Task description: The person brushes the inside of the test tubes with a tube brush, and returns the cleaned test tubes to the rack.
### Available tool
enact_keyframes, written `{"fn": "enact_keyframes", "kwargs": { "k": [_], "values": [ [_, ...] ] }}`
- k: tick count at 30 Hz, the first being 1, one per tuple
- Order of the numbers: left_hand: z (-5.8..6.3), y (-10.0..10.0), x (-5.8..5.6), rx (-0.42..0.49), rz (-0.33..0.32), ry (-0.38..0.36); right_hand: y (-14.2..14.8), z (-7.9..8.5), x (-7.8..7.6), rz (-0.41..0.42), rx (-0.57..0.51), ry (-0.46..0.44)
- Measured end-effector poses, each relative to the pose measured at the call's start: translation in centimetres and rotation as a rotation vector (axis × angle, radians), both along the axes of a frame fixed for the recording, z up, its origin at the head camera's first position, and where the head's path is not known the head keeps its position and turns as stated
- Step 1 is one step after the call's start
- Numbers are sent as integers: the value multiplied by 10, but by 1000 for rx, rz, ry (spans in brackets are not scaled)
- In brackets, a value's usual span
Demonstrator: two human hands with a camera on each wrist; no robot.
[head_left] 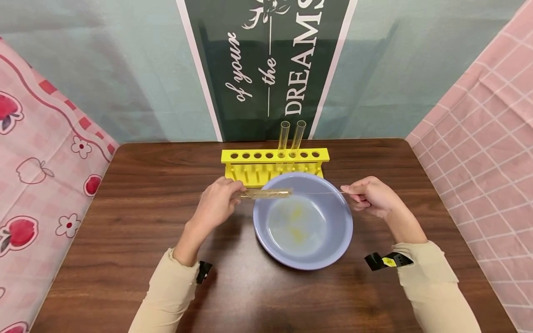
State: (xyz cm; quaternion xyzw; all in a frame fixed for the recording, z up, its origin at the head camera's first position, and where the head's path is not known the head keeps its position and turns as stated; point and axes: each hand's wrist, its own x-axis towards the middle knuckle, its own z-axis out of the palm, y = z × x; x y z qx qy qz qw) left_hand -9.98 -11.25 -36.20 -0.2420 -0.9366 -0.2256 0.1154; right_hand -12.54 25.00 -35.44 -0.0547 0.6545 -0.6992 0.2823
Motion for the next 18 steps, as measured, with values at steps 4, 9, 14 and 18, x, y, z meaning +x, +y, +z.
{"fn": "enact_keyframes", "kwargs": {
  "k": [4, 9, 14, 18],
  "values": [
    [-3, 0, 1, -8, 6, 61, 2, 1, -1, -7, -78, -68],
    [-7, 0, 2, -24, 13, 89, 2, -1, -2, -9, -110, -105],
    [-9, -3, 1, -10, 16, 61, 3, -5, -1, -1, 5, 31],
    [-9, -8, 0, 12, 16, -14, 2, -4, 2, -17, 302, 301]
  ]
}}
